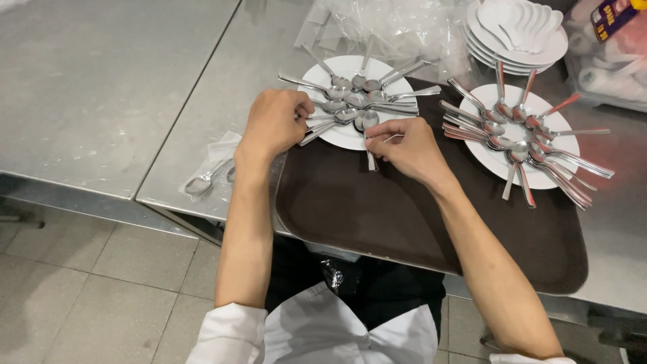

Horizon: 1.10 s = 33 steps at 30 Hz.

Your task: The person arranges multiple spoons on two white plates in a radial pattern, with the handles pointing outward. They then pick up a spoon, place it into a small plastic bag, and continue adjusting the arrangement of the spoons on the plates.

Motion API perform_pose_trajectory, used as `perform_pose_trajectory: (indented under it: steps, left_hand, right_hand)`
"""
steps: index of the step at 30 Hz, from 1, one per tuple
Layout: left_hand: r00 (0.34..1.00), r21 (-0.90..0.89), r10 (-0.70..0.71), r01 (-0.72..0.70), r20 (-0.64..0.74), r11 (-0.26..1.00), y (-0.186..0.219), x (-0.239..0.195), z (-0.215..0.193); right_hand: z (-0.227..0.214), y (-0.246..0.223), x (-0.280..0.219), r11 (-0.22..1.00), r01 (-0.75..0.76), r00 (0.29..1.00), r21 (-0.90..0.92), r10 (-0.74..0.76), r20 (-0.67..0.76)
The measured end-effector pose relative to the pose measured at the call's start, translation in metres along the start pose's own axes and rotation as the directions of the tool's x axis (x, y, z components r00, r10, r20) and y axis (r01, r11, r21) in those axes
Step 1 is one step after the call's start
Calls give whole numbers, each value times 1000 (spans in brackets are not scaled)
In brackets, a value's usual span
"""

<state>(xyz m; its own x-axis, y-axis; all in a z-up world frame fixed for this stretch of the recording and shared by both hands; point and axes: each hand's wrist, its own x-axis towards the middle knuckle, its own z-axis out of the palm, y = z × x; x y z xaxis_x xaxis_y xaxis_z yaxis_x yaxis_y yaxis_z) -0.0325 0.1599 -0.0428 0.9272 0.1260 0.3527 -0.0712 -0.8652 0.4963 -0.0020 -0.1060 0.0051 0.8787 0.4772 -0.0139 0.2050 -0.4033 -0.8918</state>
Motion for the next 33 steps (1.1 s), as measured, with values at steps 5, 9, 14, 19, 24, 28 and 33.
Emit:
perform_pose_trajectory:
  steps: [5, 9, 14, 19, 24, 28, 33]
  left_hand:
    - [1000, -44, 0, 1, 19, 999, 4, -2, -5]
    - [999, -42, 26, -25, 29, 999, 7, -1, -8]
    - [997, -91, -9, 17, 83, 996, 19, -6, -16]
    - [993, -113, -63, 75, 105, 991, 36, -13, -32]
    - [983, -183, -75, 106, 171, 977, 47, -19, -46]
    - [981, -208, -71, 108, 178, 972, 41, -15, -38]
    - [977, -255, -73, 124, 202, 959, 36, -14, -33]
  right_hand:
    - [2, -3, -2, 998, 1, 1000, -63, -1, -14]
    - [3, -2, -1, 995, 15, 1000, -99, -17, -14]
    - [4, -1, -1, 986, 46, 998, -159, -52, -31]
    - [5, -5, -4, 982, 57, 997, -180, -66, -43]
    - [4, 0, -1, 976, 77, 996, -203, -83, -23]
    - [5, -2, -3, 972, 93, 994, -216, -102, -31]
    - [5, -3, -4, 968, 110, 992, -225, -120, -29]
